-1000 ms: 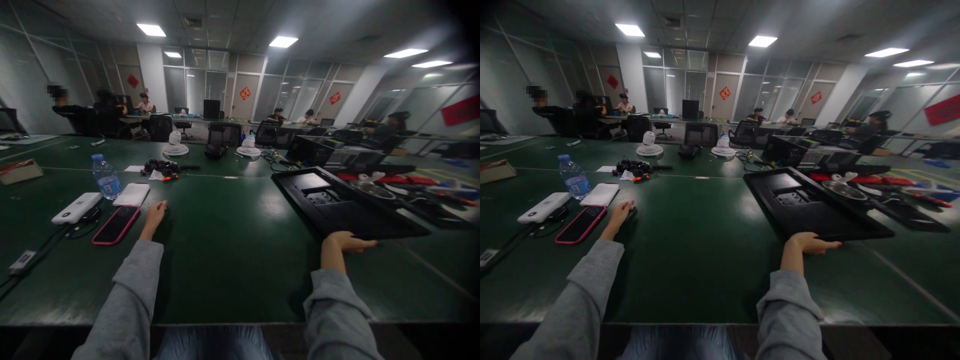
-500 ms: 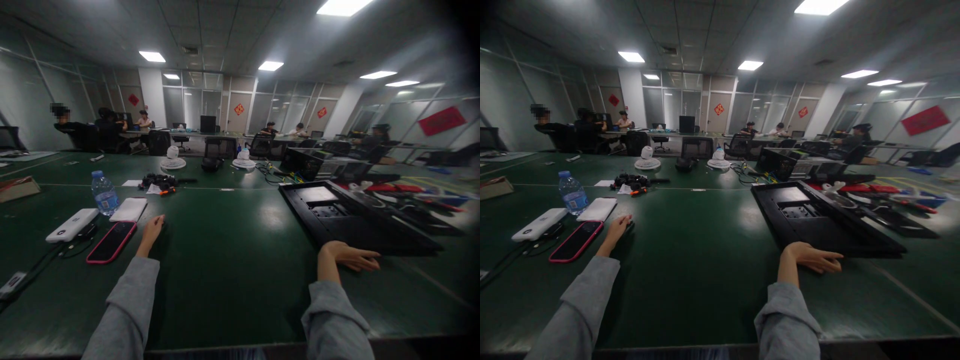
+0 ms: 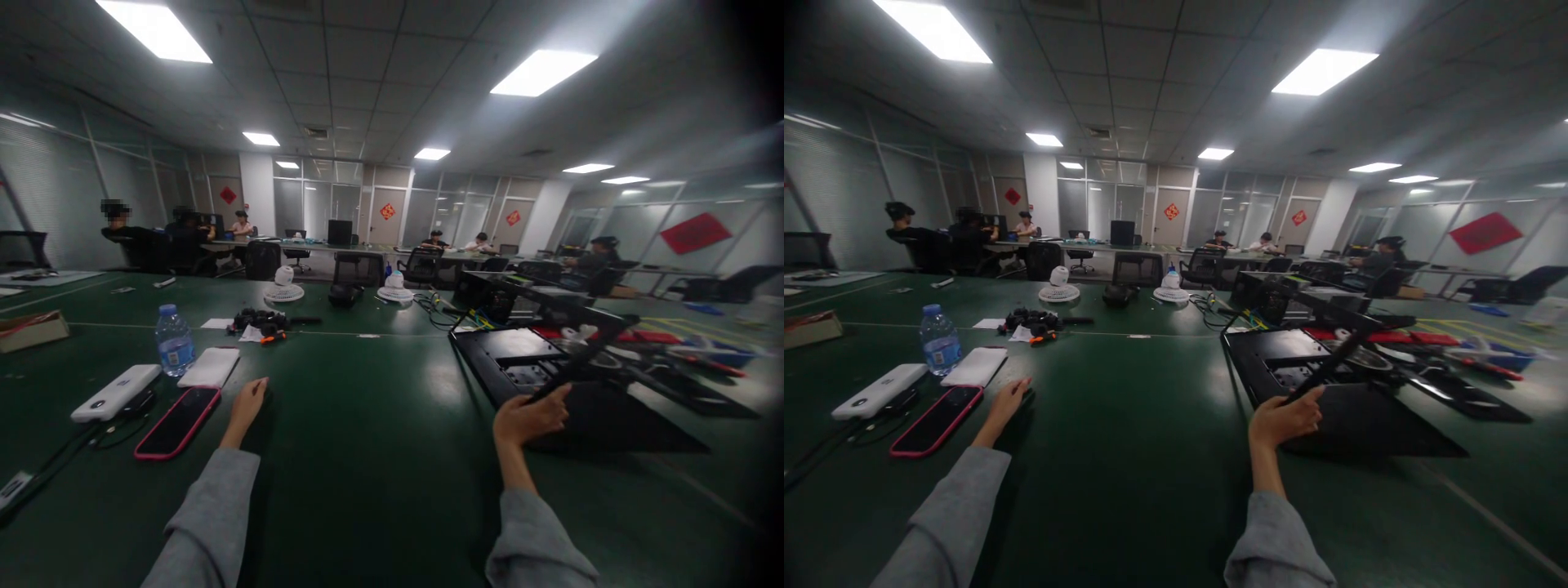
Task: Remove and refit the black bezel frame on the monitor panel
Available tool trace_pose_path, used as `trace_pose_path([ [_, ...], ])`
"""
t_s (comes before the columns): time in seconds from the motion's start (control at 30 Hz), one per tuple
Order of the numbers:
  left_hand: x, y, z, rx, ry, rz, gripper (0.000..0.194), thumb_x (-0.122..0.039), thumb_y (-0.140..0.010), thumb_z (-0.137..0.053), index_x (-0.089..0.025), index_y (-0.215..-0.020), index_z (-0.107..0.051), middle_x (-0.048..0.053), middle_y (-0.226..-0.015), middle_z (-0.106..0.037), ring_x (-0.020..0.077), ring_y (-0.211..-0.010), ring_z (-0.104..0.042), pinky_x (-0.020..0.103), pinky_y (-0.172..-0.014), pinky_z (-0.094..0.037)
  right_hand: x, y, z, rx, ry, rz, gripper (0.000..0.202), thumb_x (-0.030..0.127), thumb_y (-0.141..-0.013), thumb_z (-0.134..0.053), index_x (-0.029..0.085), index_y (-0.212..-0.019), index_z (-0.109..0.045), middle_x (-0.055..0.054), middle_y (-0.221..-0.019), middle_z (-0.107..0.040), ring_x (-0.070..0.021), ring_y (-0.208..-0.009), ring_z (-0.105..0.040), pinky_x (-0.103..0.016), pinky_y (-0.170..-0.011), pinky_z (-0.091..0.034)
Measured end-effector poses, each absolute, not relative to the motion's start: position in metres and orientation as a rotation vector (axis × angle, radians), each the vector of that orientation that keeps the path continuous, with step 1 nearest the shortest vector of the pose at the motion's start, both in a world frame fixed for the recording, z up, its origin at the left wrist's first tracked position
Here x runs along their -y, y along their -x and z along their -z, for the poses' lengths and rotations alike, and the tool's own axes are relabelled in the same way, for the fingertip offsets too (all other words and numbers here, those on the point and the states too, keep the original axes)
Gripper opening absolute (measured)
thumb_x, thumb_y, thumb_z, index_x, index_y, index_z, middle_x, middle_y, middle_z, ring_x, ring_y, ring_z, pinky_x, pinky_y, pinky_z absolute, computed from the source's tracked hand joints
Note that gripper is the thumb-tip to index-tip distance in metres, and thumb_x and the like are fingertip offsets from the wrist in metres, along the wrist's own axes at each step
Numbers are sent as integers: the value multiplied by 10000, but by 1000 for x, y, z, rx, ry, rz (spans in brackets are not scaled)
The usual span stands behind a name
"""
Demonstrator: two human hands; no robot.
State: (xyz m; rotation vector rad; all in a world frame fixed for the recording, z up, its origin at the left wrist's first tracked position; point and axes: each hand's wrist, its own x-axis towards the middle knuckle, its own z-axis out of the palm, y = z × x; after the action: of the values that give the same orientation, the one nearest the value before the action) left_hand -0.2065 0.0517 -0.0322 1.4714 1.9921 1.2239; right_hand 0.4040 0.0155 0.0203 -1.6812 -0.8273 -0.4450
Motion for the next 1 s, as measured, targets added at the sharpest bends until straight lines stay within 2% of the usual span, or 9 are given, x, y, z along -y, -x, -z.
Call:
trace_pose_path([
  [0.1,-58,211,40,-1976,-1498,-1217,438,-428,-972,-460,-172,-1149,-768,162,-1253,-777,325,-1231,-699,461,-1097,-504,-31,-383,-16,1019,1570,621,735,269,-962,-407,79,-1667,-314,-302,-1366,-576,-434,-1329,-516,-685,-1078,-412],
  [0.23,-62,213,45,-1951,-1501,-1241,433,-390,-984,-464,-146,-1188,-758,173,-1313,-754,302,-1211,-710,450,-1116,-493,-47,-350,-7,1400,1332,809,600,243,-1015,-387,127,-1600,-454,-196,-1141,-657,-313,-1103,-596,-532,-997,-477],
  [0.33,-59,213,42,-1970,-1478,-1261,438,-406,-988,-475,-143,-1200,-753,174,-1258,-773,314,-1179,-718,479,-1102,-504,-47,-333,-8,1453,1242,842,570,266,-1038,-391,139,-1587,-477,-188,-1145,-663,-292,-1084,-602,-493,-991,-476],
  [0.43,-55,211,38,-1921,-1459,-1349,456,-434,-1001,-454,-153,-1210,-745,165,-1249,-773,308,-1152,-723,486,-1084,-521,-43,-327,-16,1385,1241,742,576,371,-1059,-424,108,-1566,-504,-214,-1154,-683,-305,-1081,-621,-503,-1005,-479],
  [0.53,-53,207,33,-1886,-1431,-1472,485,-516,-1008,-469,-168,-1223,-730,161,-1271,-756,309,-1225,-688,493,-1119,-500,-41,-327,-23,1227,1241,529,660,461,-1079,-387,91,-1624,-428,-200,-1138,-711,-295,-1072,-653,-493,-1018,-492],
  [0.67,-54,194,27,-1794,-1371,-1623,613,-587,-971,-584,-146,-1397,-610,202,-1400,-670,306,-1229,-679,484,-1074,-533,-43,-334,-22,1086,1261,212,754,539,-1072,-370,120,-1696,-304,-100,-1009,-720,-216,-853,-697,-413,-918,-549],
  [0.77,-54,182,26,-1745,-1433,-1659,719,-586,-924,-677,-148,-1474,-526,220,-1488,-591,308,-1253,-661,500,-1109,-509,-48,-339,-13,1098,1281,63,803,573,-1044,-404,145,-1710,-271,-63,-966,-717,-190,-750,-693,-383,-843,-572],
  [0.87,-52,171,26,-1729,-1497,-1670,667,-577,-944,-656,-172,-1458,-525,201,-1509,-570,288,-1272,-654,474,-1129,-497,-54,-340,-2,1167,1290,-73,798,572,-1024,-413,150,-1694,-311,-50,-920,-712,-186,-692,-685,-376,-782,-585],
  [1.0,-46,165,23,-1761,-1540,-1586,477,-497,-1030,-526,-188,-1391,-566,154,-1339,-701,264,-1177,-709,451,-1074,-529,-61,-339,11,1203,1331,-129,762,553,-1007,-412,129,-1639,-400,-49,-865,-705,-198,-682,-676,-384,-764,-587],
])
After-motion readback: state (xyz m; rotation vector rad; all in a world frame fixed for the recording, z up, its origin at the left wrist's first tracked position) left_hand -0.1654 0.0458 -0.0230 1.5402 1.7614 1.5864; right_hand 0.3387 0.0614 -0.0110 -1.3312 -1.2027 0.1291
